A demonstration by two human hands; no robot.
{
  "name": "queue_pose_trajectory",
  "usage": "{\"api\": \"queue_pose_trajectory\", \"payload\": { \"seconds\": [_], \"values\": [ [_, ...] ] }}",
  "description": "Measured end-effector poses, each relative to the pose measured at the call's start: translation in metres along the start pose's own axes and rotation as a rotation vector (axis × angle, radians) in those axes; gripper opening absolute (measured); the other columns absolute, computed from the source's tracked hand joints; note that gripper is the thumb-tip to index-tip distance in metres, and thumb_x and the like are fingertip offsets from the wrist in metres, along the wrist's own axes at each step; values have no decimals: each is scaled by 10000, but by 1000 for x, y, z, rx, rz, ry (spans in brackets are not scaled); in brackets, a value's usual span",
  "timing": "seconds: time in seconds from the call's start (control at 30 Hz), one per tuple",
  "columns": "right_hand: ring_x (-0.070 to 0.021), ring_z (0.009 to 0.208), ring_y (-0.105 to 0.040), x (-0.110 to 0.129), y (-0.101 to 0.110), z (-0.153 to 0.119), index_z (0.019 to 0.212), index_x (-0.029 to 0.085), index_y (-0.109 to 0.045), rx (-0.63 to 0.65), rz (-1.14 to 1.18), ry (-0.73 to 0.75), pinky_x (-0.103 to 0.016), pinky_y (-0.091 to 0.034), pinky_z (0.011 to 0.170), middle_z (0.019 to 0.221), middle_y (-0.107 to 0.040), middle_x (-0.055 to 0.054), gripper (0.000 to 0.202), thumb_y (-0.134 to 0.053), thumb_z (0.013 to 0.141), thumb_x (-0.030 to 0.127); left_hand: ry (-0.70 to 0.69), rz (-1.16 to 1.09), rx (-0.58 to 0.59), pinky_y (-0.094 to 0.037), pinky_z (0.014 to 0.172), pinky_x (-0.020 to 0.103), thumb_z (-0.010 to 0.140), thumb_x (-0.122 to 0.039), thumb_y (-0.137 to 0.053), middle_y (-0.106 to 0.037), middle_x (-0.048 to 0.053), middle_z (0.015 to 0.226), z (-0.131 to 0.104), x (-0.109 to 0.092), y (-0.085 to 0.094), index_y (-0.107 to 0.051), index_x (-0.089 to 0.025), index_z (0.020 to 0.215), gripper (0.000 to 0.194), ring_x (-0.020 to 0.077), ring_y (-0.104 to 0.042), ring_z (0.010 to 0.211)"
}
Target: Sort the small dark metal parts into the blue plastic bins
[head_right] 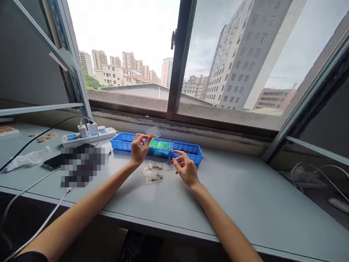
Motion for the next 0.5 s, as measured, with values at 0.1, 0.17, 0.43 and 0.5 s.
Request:
{"api": "queue_pose_trajectory", "payload": {
  "seconds": [0.1,0.17,0.43,0.5],
  "values": [
    [-104,414,-577,0,-3,-2,1066,206,-564,57,-45,24,-250,-466,477,764,-672,-4,334,-505,798,397,139,150,-204,-415,687,287,803,-314,-578,-559,39,838,14,18,25,-654,-200,768,141,152,-521,668],
    [-101,414,-578,-1,-4,-3,1062,210,-569,82,-59,34,-250,-470,488,763,-670,-1,324,-503,799,388,221,234,-262,-392,789,336,793,-275,-588,-577,60,890,21,28,38,-666,-197,794,110,195,-545,775],
    [-112,419,-580,-3,-4,-2,1023,210,-589,109,-95,51,-269,-484,496,754,-673,-8,311,-512,799,411,337,352,-187,-291,875,425,813,-265,-548,-663,74,815,25,40,48,-669,-201,833,139,263,-556,876],
    [-111,419,-579,-4,-4,-2,1021,212,-590,119,-93,45,-267,-481,491,751,-668,-6,304,-508,802,407,312,378,-170,-290,870,420,801,-257,-556,-673,68,797,25,40,47,-664,-206,825,122,268,-559,893]
  ]
}}
Point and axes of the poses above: each hand's wrist, its own z-axis towards the middle knuckle, its own y-axis out of the back of the hand, x = y × z, the point moved 5 cm from there along z, towards the middle knuckle
